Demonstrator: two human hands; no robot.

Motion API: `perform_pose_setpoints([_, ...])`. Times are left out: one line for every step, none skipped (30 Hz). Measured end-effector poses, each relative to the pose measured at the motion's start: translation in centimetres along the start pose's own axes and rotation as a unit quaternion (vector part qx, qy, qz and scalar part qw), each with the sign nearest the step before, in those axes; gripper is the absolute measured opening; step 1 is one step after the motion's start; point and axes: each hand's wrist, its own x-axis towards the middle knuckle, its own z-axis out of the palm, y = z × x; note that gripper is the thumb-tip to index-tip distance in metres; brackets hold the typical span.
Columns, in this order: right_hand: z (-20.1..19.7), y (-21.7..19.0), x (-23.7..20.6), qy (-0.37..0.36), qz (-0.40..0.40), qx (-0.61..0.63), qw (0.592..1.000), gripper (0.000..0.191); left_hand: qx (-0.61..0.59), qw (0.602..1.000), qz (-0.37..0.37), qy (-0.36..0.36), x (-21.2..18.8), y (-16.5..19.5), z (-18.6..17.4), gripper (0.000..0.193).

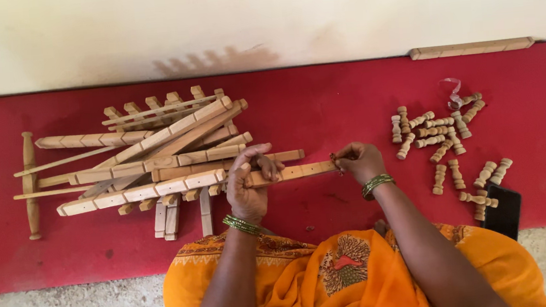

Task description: The person sits on the floor holding a long grooved wooden bar and rubs a small brown abrasive piece along its surface, working over different sections. They set finished bars aside with a pile of similar wooden parts and pick up the next bar to sand.

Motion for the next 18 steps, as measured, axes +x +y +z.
perform_pose_setpoints([-0.1,0.0,0.0,0.004,-0.002,-0.002,1.0,0.007,-0.002,1.0,0.001,0.001,0.0,0.0,0.0,0.045])
perform_pose_setpoints([-0.3,0.1,0.1,0.018,0.016,-0.004,1.0,0.006,-0.005,1.0,0.003,0.0,0.1,-0.1,0.0,0.045])
perform_pose_setpoints([-0.6,0.1,0.2,0.032,0.031,-0.005,0.999,0.005,-0.002,1.0,0.004,-0.004,0.1,-0.1,0.0,0.045])
perform_pose_setpoints([-0.8,0.0,0.3,0.045,0.046,-0.007,0.998,0.005,0.002,1.0,0.006,-0.007,0.1,0.0,0.1,0.045])
perform_pose_setpoints([-1.0,-0.1,0.3,0.056,0.043,-0.02,0.997,0.005,0.005,1.0,0.007,-0.008,0.0,0.1,0.2,0.044])
perform_pose_setpoints([-1.0,-0.2,0.3,0.066,0.041,-0.033,0.996,0.006,0.011,1.0,0.005,-0.008,0.0,0.2,0.2,0.044])
perform_pose_setpoints([-0.9,-0.3,0.2,0.075,0.039,-0.046,0.995,0.006,0.016,1.0,0.004,-0.007,0.0,0.3,0.3,0.045])
perform_pose_setpoints([-0.6,-0.5,0.0,0.068,0.045,-0.051,0.995,0.004,0.021,1.0,0.002,-0.006,0.1,0.4,0.3,0.045])
perform_pose_setpoints([-0.2,-0.6,-0.3,0.061,0.052,-0.056,0.995,0.001,0.031,1.0,-0.004,0.004,0.0,0.6,0.3,0.045])
perform_pose_setpoints([0.4,-0.8,-0.5,0.053,0.059,-0.061,0.995,0.001,0.04,0.999,-0.01,0.014,-0.1,0.7,0.3,0.046])
perform_pose_setpoints([1.0,-1.0,-0.9,0.029,0.021,-0.042,0.998,0.001,0.05,0.998,-0.016,0.024,-0.2,0.8,0.3,0.046])
perform_pose_setpoints([1.6,-1.1,-1.2,0.005,-0.016,-0.024,1.0,0.002,0.042,0.999,-0.015,0.021,-0.2,0.9,0.3,0.046])
perform_pose_setpoints([2.0,-1.3,-1.6,-0.019,-0.053,-0.004,0.998,0.002,0.035,0.999,-0.015,0.017,-0.2,1.0,0.3,0.046])
perform_pose_setpoints([2.2,-1.5,-1.8,-0.013,-0.057,-0.003,0.998,0.002,0.027,0.999,-0.015,0.012,-0.1,1.1,0.4,0.046])
perform_pose_setpoints([2.3,-1.7,-2.0,-0.006,-0.06,-0.003,0.998,0.003,0.021,1.0,-0.011,0.008,-0.1,1.1,0.4,0.046])
perform_pose_setpoints([2.3,-2.0,-2.2,0.001,-0.063,-0.003,0.998,0.004,0.014,1.0,-0.009,0.005,-0.1,1.2,0.5,0.046])
perform_pose_setpoints([2.1,-2.4,-2.5,0.013,-0.043,-0.024,0.999,0.004,0.007,1.0,-0.005,0.001,0.0,1.2,0.6,0.046])
perform_pose_setpoints([1.8,-3.0,-2.7,0.025,-0.025,-0.045,0.998,0.005,0.015,1.0,-0.004,0.002,0.1,1.2,0.7,0.046])
